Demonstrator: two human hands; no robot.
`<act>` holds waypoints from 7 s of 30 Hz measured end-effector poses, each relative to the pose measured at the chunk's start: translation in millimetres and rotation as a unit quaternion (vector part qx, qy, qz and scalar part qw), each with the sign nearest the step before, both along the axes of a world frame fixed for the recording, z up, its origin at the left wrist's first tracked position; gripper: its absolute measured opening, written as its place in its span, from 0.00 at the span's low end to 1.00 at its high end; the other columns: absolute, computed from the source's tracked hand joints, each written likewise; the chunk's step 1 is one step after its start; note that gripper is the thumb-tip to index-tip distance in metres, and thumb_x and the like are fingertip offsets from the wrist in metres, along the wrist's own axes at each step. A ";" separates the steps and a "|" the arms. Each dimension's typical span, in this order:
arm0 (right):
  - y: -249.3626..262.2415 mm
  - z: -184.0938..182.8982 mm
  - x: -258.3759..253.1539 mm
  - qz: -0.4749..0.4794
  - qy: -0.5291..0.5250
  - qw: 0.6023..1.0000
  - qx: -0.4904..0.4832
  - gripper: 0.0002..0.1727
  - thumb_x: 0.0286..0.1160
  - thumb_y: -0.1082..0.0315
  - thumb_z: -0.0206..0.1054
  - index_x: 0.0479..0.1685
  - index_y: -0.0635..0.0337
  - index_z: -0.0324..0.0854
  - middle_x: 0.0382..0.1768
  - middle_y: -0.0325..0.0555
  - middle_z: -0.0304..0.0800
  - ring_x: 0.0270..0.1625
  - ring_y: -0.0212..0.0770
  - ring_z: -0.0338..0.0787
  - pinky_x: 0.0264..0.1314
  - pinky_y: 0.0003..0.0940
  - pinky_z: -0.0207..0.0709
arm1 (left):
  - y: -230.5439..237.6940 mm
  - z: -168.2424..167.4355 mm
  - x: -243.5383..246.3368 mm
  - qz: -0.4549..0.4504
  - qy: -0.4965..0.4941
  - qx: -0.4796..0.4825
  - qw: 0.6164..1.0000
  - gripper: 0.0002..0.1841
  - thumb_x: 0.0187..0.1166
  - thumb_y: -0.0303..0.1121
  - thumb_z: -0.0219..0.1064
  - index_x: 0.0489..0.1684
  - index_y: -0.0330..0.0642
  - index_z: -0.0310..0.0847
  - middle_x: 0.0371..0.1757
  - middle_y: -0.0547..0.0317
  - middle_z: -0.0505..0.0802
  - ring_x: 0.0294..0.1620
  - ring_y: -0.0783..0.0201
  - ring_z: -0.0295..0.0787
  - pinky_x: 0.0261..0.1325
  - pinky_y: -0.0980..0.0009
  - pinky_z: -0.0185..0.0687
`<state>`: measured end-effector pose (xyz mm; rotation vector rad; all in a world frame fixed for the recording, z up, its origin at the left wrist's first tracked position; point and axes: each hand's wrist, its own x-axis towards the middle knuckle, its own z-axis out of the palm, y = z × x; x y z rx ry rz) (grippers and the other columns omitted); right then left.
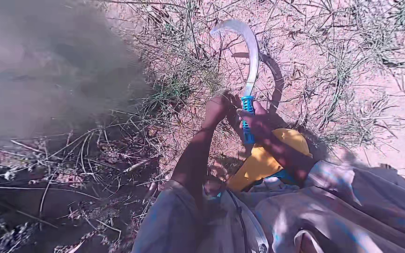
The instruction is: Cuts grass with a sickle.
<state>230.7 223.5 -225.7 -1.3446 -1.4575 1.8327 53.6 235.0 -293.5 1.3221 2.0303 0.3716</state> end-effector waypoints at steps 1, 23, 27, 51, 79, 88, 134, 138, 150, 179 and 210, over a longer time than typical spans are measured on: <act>-0.3 2.3 1.4 0.005 0.001 1.000 0.003 0.21 0.85 0.59 0.65 0.71 0.57 0.72 0.36 0.46 0.84 0.21 0.35 0.82 0.23 0.31 0.81 | 4.5 -7.0 -3.1 -0.036 0.015 0.017 0.999 0.23 0.94 0.35 0.49 0.84 0.41 0.71 0.78 0.38 0.83 0.77 0.37 0.81 0.78 0.35 0.72; 28.1 53.0 72.2 0.187 -0.280 0.940 0.059 0.27 0.77 0.58 0.64 0.69 0.68 0.73 0.37 0.45 0.85 0.30 0.34 0.86 0.35 0.34 0.84 | 29.5 -19.5 -68.6 0.013 0.059 -0.128 0.990 0.23 0.95 0.40 0.49 0.65 0.28 0.82 0.65 0.27 0.88 0.70 0.29 0.84 0.68 0.29 0.75; 47.1 28.3 22.9 0.225 -0.315 0.920 0.062 0.26 0.83 0.59 0.64 0.74 0.68 0.71 0.45 0.52 0.87 0.39 0.40 0.89 0.45 0.40 0.84 | 24.9 -18.1 -79.3 -0.007 0.039 -0.136 0.990 0.24 0.95 0.41 0.49 0.64 0.28 0.83 0.67 0.27 0.87 0.73 0.29 0.82 0.70 0.27 0.72; 34.9 9.4 -2.7 0.311 -0.366 0.877 0.015 0.24 0.88 0.62 0.57 0.76 0.66 0.67 0.50 0.55 0.83 0.45 0.44 0.86 0.51 0.42 0.79 | -8.3 -48.5 -92.2 0.252 -0.161 -0.125 0.946 0.25 0.94 0.40 0.54 0.59 0.18 0.81 0.68 0.21 0.84 0.75 0.30 0.79 0.77 0.34 0.68; -1.9 97.7 100.0 0.235 -0.349 0.902 -0.093 0.22 0.81 0.60 0.60 0.69 0.61 0.73 0.35 0.39 0.83 0.28 0.30 0.85 0.31 0.28 0.83 | 2.9 52.2 -166.5 0.168 0.142 -0.139 0.966 0.23 0.90 0.36 0.53 0.55 0.13 0.77 0.65 0.15 0.83 0.71 0.21 0.79 0.63 0.23 0.70; 12.4 70.4 104.3 0.191 -0.317 0.928 0.050 0.33 0.71 0.68 0.69 0.78 0.67 0.66 0.44 0.46 0.84 0.32 0.32 0.86 0.36 0.30 0.83 | -59.7 46.0 -98.0 -0.033 0.210 -0.205 0.955 0.19 0.80 0.42 0.71 0.61 0.39 0.89 0.73 0.29 0.83 0.84 0.23 0.65 0.77 0.13 0.38; -20.8 78.8 108.9 0.120 -0.191 0.973 -0.054 0.34 0.82 0.71 0.62 0.87 0.60 0.53 0.35 0.45 0.82 0.22 0.34 0.84 0.24 0.30 0.83 | 0.5 -17.6 30.7 -0.030 0.130 -0.036 0.990 0.20 0.85 0.29 0.62 0.74 0.36 0.79 0.81 0.34 0.78 0.86 0.31 0.66 0.82 0.21 0.47; -22.6 75.5 107.6 0.110 -0.180 0.975 -0.066 0.34 0.83 0.72 0.61 0.88 0.59 0.53 0.39 0.46 0.83 0.25 0.33 0.84 0.26 0.28 0.82 | 9.9 -7.5 31.9 -0.043 0.125 -0.052 0.990 0.18 0.85 0.33 0.64 0.68 0.34 0.83 0.77 0.35 0.81 0.84 0.32 0.67 0.81 0.26 0.52; -19.1 79.2 116.8 0.133 -0.200 0.965 -0.109 0.31 0.84 0.69 0.57 0.86 0.58 0.53 0.34 0.42 0.79 0.23 0.34 0.83 0.25 0.30 0.82 | 30.0 22.4 21.9 -0.037 0.072 -0.104 0.991 0.19 0.87 0.40 0.60 0.60 0.33 0.86 0.65 0.30 0.89 0.73 0.31 0.82 0.73 0.24 0.65; -19.6 49.5 55.8 0.185 -0.145 0.971 -0.046 0.34 0.80 0.69 0.61 0.85 0.64 0.53 0.34 0.41 0.82 0.22 0.30 0.84 0.25 0.25 0.83 | -67.5 -38.8 -69.6 0.131 -0.037 -0.055 0.989 0.16 0.90 0.28 0.53 0.63 0.27 0.82 0.65 0.25 0.87 0.72 0.27 0.81 0.71 0.27 0.70; -12.5 45.3 36.3 0.081 -0.062 0.959 -0.266 0.08 0.93 0.69 0.46 0.60 0.60 0.64 0.23 0.41 0.80 0.16 0.32 0.81 0.17 0.23 0.79 | -8.7 -11.3 -54.3 0.105 -0.013 -0.044 0.993 0.16 0.84 0.29 0.63 0.61 0.25 0.82 0.65 0.25 0.86 0.73 0.30 0.81 0.74 0.34 0.73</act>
